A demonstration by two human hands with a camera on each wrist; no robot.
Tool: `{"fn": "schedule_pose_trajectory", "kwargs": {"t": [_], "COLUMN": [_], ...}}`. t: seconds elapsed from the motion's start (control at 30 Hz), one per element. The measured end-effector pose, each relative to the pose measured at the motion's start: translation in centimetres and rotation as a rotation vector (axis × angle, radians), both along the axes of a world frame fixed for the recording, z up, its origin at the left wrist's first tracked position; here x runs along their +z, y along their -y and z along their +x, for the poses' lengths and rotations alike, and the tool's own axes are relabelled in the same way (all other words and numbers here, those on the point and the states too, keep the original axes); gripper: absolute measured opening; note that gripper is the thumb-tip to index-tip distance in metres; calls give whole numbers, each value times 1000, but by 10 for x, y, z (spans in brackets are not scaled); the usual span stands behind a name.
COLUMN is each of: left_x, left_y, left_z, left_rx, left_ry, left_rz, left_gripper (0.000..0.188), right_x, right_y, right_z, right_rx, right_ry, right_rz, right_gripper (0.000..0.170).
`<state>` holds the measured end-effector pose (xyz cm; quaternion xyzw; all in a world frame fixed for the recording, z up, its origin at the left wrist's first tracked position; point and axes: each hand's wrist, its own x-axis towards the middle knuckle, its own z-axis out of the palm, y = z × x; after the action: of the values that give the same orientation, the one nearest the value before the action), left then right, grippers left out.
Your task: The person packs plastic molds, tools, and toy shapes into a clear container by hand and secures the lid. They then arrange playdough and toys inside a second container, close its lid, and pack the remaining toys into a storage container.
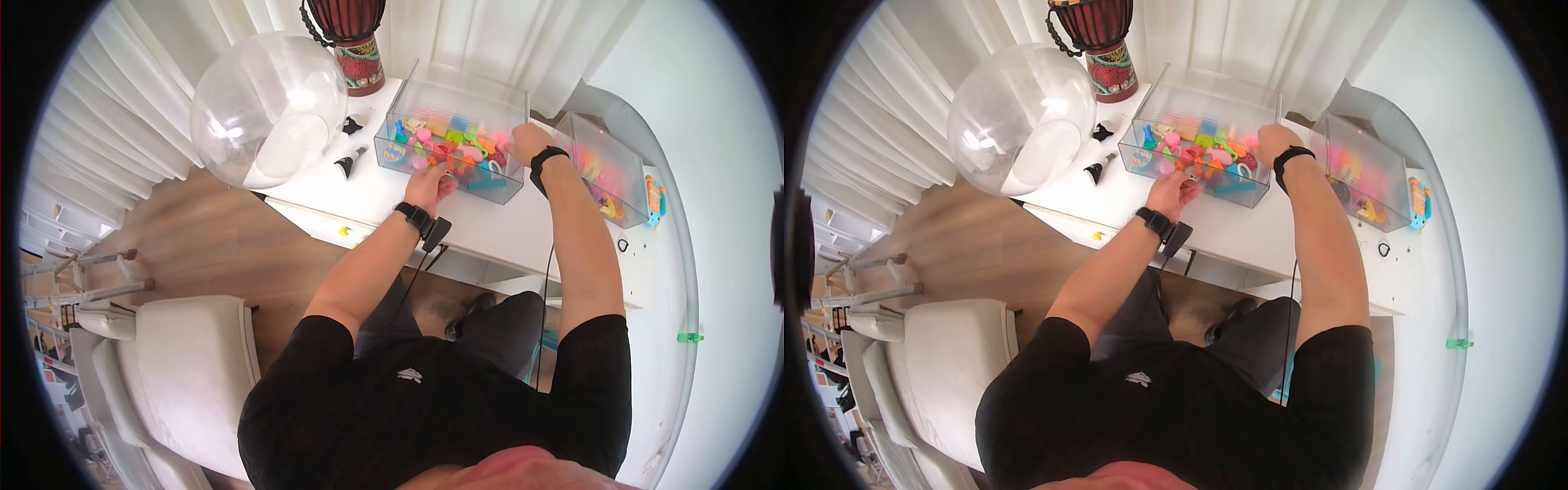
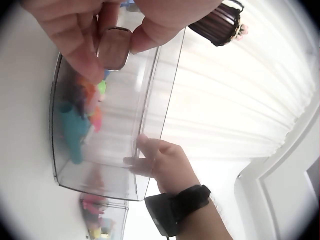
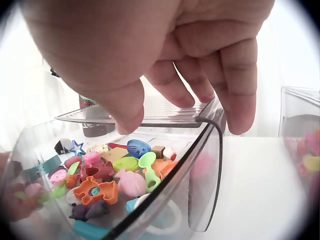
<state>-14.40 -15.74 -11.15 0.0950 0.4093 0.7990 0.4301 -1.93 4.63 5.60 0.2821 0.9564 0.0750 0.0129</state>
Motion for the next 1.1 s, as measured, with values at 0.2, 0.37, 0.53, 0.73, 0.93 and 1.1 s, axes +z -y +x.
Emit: {"fn": "schedule_pose_trajectory", "kwargs": {"t": [0.2, 0.37, 0.53, 0.73, 0.93, 1.1], "left_x": [13, 22, 33, 49, 57, 64], "left_y": [6, 7, 8, 11, 15, 18], "left_z": [5, 8, 8, 14, 16, 13], "left_rx": [42, 51, 20, 87, 92, 84], "left_ry": [27, 64, 101, 202, 248, 265], "left_rz": [-61, -49, -45, -108, -126, -166], "left_gripper": [19, 19, 18, 17, 17, 16], "right_x": [2, 8, 18, 21, 19, 20], "right_y": [-17, -37, -66, -101, -129, -136], "right_z": [-13, -25, -42, -61, -69, -79], "right_rx": [8, -6, 9, 9, 29, 10], "right_ry": [40, 46, 60, 80, 29, 42], "right_rz": [11, -40, -45, -80, -104, -126], "right_gripper": [43, 47, 51, 54, 56, 58]}}
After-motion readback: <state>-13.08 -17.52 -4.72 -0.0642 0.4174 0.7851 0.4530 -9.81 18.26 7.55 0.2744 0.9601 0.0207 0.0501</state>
